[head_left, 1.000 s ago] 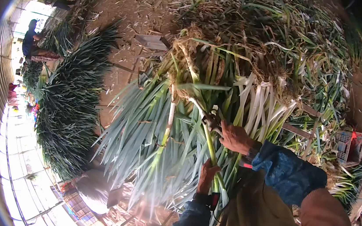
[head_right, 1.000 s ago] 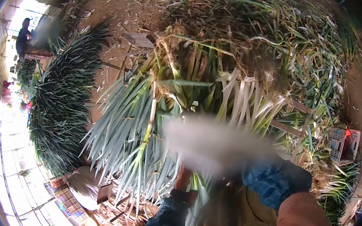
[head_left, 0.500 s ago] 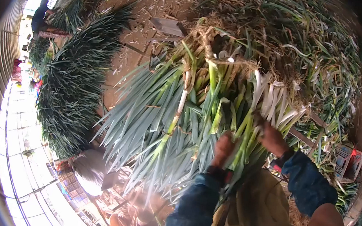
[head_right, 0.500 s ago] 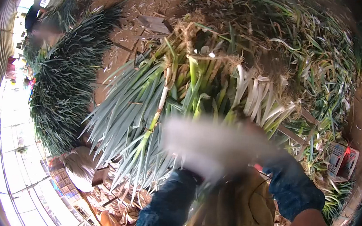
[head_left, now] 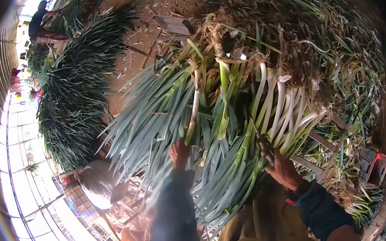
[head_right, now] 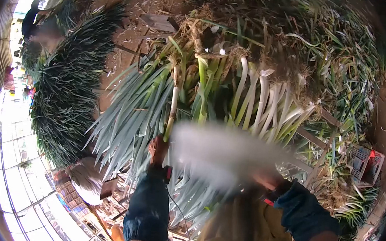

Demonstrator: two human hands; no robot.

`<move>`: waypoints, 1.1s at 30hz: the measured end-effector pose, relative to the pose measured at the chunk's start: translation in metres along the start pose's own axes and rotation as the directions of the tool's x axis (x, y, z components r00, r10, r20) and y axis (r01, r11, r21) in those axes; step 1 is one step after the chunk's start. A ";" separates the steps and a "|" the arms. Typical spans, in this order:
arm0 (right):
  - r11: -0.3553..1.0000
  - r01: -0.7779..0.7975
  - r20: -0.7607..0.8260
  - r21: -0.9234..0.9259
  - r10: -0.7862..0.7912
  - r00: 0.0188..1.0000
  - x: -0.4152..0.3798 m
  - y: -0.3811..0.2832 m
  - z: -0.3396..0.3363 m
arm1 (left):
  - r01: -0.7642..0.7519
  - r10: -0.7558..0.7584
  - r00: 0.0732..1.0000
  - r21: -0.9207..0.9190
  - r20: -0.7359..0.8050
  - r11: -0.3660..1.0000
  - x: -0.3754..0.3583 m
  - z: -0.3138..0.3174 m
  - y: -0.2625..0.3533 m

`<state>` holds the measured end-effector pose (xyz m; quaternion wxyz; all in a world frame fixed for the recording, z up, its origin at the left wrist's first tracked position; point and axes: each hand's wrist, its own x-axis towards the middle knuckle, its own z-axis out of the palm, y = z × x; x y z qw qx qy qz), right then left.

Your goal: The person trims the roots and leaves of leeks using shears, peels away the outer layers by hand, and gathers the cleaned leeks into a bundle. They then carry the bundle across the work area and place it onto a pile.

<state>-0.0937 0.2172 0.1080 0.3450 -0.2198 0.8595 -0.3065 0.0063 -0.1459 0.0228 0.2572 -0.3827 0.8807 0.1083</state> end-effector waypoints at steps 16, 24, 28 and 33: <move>1.000 0.019 0.143 0.019 -0.021 0.989 -0.064 -0.042 -0.006 | 0.209 0.466 0.848 -0.967 0.252 0.142 -0.056 0.045 0.122; 0.988 0.119 0.092 -0.096 -0.110 0.990 -0.087 -0.035 -0.001 | 0.269 0.367 0.892 -0.963 0.262 0.032 -0.039 0.082 0.115; 0.996 -0.083 0.224 0.020 0.077 0.972 -0.077 -0.028 0.007 | 0.144 0.364 0.914 -0.981 0.182 0.129 -0.044 0.066 0.120; 0.996 0.022 0.139 0.090 -0.035 0.990 -0.073 -0.032 0.007 | -0.414 0.614 0.770 -0.869 -0.175 0.271 -0.040 0.072 0.100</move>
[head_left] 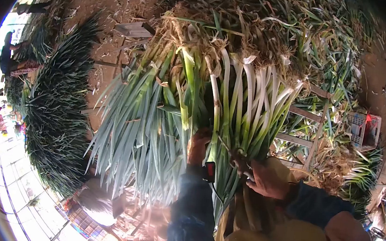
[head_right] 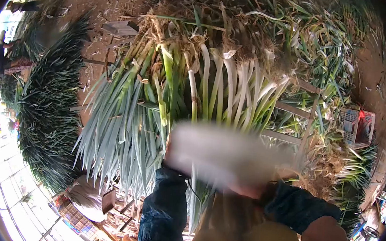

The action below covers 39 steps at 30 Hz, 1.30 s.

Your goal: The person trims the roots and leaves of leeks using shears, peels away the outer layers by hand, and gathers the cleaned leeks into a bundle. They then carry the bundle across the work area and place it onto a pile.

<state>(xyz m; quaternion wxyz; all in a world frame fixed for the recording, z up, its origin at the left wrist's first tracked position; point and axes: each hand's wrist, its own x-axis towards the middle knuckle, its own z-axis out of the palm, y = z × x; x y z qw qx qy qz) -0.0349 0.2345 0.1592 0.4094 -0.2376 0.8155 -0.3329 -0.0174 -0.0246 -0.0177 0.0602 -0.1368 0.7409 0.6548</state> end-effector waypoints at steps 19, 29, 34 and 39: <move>0.880 0.256 -0.131 -0.400 -0.332 0.934 -0.024 0.010 0.035 | 0.458 -0.525 0.844 -0.659 0.111 0.597 -0.003 0.004 -0.015; 0.949 0.036 -0.283 -0.313 -0.129 0.950 0.059 0.024 0.002 | 0.449 -0.525 0.849 -0.604 0.059 0.659 0.007 0.008 -0.040; 0.953 -0.051 -0.181 -0.298 -0.004 0.983 0.070 0.014 -0.023 | 0.422 -0.468 0.884 -0.475 0.024 0.772 -0.005 0.009 -0.044; 0.936 -0.090 -0.319 -0.340 -0.025 0.947 0.120 0.026 -0.040 | 0.389 -0.388 0.921 -0.093 0.027 0.917 0.003 0.011 0.034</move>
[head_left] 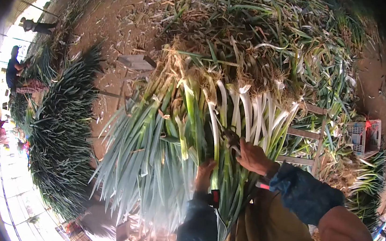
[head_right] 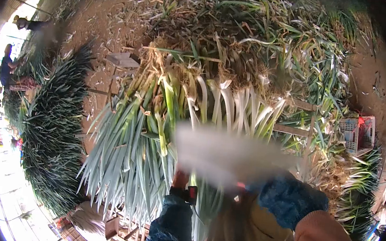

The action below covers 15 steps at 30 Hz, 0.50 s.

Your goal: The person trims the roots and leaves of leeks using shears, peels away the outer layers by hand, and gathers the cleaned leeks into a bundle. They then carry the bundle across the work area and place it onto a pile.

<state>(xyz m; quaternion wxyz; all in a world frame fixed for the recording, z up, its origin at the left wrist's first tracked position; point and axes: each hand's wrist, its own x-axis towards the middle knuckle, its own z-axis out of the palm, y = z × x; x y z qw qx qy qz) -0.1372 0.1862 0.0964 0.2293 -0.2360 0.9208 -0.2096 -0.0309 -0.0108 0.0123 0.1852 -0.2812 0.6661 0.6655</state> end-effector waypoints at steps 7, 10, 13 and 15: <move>0.999 -0.016 -0.103 -0.048 0.011 0.995 0.066 0.039 0.024 | 0.109 -0.103 0.988 0.048 -0.112 0.993 -0.012 0.015 0.033; 0.983 0.162 -0.233 -0.087 -0.178 0.956 0.050 0.036 0.023 | 0.070 -0.069 0.994 0.011 -0.084 0.997 -0.013 0.014 0.033; 0.999 0.035 0.003 -0.026 -0.035 0.999 0.026 0.006 -0.017 | 0.060 -0.060 0.996 -0.005 -0.073 0.998 -0.014 0.015 0.037; 1.000 0.018 0.038 -0.002 -0.018 0.999 0.032 0.009 -0.017 | 0.071 -0.072 0.995 -0.021 -0.071 0.997 -0.013 0.017 0.038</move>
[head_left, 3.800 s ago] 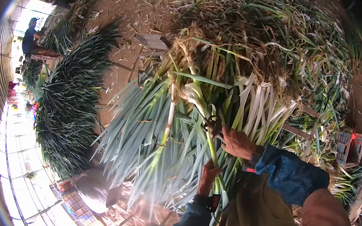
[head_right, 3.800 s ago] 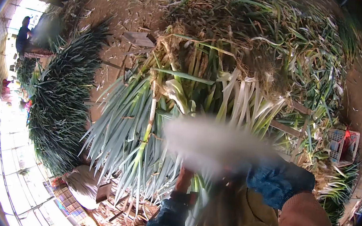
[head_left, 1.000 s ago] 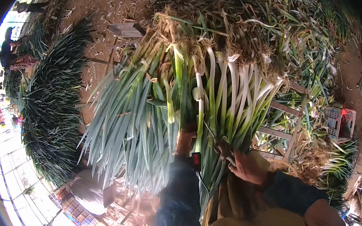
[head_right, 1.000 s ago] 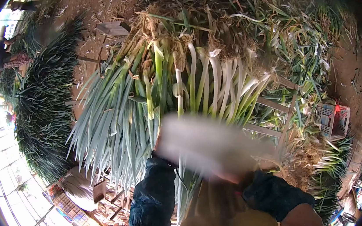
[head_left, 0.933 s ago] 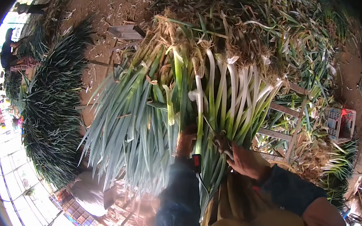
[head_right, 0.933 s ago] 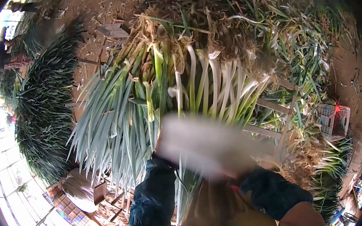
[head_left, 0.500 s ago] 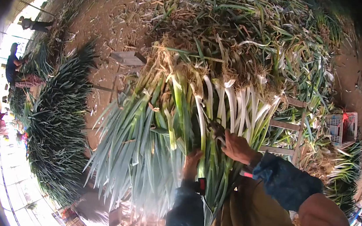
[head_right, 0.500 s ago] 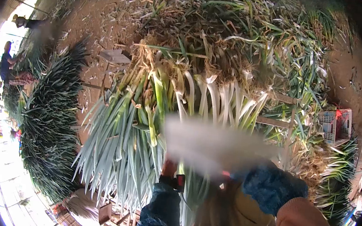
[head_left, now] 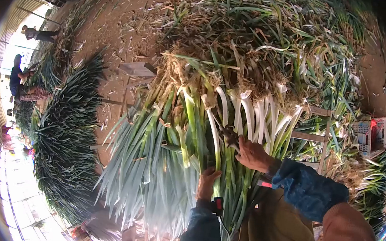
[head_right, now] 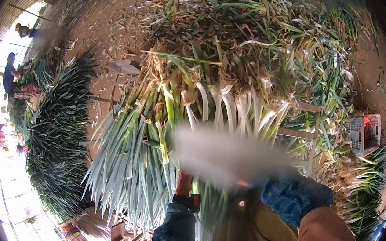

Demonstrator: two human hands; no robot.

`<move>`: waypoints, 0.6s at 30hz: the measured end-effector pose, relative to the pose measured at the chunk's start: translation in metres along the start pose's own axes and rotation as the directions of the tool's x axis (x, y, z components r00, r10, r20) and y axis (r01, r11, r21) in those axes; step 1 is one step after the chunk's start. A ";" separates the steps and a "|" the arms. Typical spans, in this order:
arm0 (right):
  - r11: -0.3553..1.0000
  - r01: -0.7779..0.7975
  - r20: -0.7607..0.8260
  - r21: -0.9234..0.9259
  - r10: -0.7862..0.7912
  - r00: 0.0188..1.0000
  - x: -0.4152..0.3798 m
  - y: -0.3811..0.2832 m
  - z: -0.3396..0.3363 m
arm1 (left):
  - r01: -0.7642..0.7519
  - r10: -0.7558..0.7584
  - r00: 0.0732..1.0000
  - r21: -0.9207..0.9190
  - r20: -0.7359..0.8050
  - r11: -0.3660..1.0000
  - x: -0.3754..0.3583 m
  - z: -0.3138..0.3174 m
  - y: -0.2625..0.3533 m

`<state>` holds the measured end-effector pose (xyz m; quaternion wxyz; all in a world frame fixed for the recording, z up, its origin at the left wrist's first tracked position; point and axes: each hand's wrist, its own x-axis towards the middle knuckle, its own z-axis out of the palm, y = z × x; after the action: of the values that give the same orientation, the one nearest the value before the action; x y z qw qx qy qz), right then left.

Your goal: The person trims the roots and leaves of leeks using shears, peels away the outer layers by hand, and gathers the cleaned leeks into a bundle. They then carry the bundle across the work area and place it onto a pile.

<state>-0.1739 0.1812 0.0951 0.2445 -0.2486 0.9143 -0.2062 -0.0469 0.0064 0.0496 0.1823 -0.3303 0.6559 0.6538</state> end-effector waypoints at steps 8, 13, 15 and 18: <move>0.979 0.190 -0.238 -0.075 -0.202 0.950 0.054 0.033 0.026 | -0.085 0.085 0.996 0.021 0.011 0.996 0.002 0.003 -0.009; 0.954 0.249 -0.106 -0.165 -0.268 0.957 0.015 0.016 0.000 | -0.345 0.341 0.938 0.214 0.054 0.914 0.017 0.002 -0.064; 0.994 -0.002 0.120 0.107 -0.011 0.993 0.016 0.021 -0.009 | -0.189 0.192 0.981 0.148 -0.005 0.971 0.013 0.013 -0.063; 0.992 -0.116 -0.186 0.047 0.122 0.975 0.030 0.066 0.022 | -0.158 0.156 0.986 -0.031 -0.057 0.987 0.009 0.041 -0.055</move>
<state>-0.2077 0.2113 0.0347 0.1731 -0.1682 0.9427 -0.2303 -0.0239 0.0486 -0.0005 0.1064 -0.2986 0.6728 0.6684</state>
